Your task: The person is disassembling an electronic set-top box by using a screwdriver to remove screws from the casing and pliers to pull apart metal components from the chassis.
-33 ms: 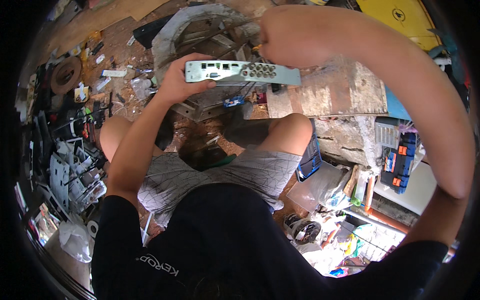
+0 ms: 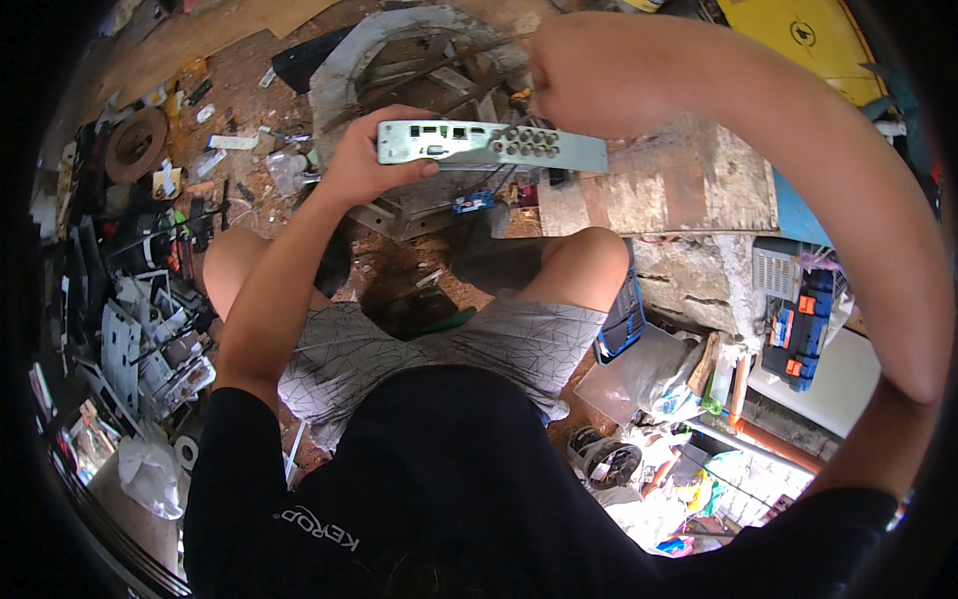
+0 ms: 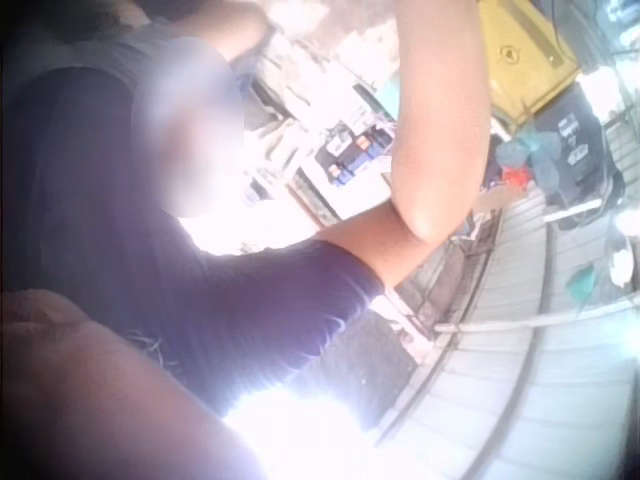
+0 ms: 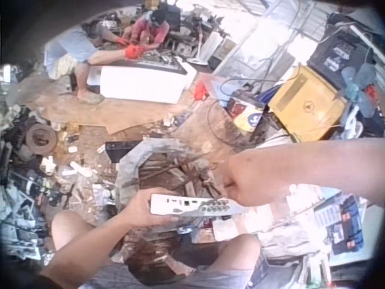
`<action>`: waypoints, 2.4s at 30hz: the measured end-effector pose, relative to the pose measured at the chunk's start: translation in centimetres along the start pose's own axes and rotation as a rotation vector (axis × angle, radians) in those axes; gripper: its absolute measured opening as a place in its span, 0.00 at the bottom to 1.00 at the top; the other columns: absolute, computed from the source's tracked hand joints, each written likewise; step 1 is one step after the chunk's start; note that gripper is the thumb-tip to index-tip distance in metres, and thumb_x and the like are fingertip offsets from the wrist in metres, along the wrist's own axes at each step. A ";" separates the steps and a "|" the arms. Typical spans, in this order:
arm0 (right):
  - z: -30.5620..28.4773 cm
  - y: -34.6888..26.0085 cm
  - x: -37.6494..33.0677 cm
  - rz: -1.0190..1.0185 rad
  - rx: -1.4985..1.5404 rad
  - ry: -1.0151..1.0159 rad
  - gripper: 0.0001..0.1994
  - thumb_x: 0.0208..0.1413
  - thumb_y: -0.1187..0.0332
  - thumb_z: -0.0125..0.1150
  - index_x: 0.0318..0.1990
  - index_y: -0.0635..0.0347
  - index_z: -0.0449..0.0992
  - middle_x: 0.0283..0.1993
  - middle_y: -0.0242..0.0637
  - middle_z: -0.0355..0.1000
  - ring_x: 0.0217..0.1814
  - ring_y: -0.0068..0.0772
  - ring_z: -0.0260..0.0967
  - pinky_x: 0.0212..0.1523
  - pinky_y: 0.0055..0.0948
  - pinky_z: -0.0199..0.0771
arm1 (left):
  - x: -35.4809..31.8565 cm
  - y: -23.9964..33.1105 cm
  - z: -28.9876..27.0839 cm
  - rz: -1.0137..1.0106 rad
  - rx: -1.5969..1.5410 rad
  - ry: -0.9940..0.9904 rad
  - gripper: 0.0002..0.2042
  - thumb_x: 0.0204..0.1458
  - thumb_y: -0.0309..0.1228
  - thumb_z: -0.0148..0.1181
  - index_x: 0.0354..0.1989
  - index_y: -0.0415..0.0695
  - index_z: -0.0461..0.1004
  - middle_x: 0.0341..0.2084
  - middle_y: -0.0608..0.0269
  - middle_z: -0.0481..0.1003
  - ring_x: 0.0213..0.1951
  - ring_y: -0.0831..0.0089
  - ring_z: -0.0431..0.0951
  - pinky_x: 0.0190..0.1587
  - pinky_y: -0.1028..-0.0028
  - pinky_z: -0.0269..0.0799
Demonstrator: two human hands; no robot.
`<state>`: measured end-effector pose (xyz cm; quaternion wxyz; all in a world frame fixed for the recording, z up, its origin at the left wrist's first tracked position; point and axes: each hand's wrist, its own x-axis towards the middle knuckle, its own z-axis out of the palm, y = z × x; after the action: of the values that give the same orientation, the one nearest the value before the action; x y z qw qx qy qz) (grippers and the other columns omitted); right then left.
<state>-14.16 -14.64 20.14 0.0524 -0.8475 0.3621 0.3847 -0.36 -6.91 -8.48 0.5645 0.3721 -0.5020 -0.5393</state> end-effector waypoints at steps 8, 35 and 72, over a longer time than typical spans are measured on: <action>2.9 1.4 -1.0 -0.641 -0.884 0.419 0.06 0.50 0.70 0.60 0.35 0.56 0.81 0.36 0.29 0.73 0.47 0.32 0.73 0.48 0.34 0.73 | 0.5 -0.2 0.2 -0.030 -0.033 0.006 0.28 0.38 0.31 0.79 0.51 0.38 0.77 0.38 0.62 0.82 0.39 0.79 0.80 0.45 0.74 0.76; 2.2 0.3 -0.5 -0.409 -0.693 0.361 0.10 0.48 0.72 0.63 0.40 0.59 0.80 0.38 0.39 0.77 0.40 0.37 0.79 0.37 0.35 0.79 | 0.5 0.1 -0.2 -0.035 0.013 -0.044 0.27 0.41 0.27 0.77 0.53 0.38 0.74 0.43 0.64 0.81 0.45 0.79 0.79 0.50 0.75 0.74; 3.8 1.9 -2.2 0.038 -0.184 0.429 0.19 0.54 0.72 0.64 0.54 0.55 0.72 0.47 0.42 0.75 0.46 0.53 0.73 0.42 0.42 0.75 | 0.3 0.9 0.1 -0.062 0.031 -0.012 0.26 0.42 0.30 0.78 0.51 0.40 0.76 0.40 0.64 0.81 0.42 0.79 0.79 0.48 0.74 0.75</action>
<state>-18.73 -13.41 19.40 -0.1104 -0.9041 0.3442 0.2280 -0.27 -7.10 -7.55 0.5387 0.3928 -0.5020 -0.5509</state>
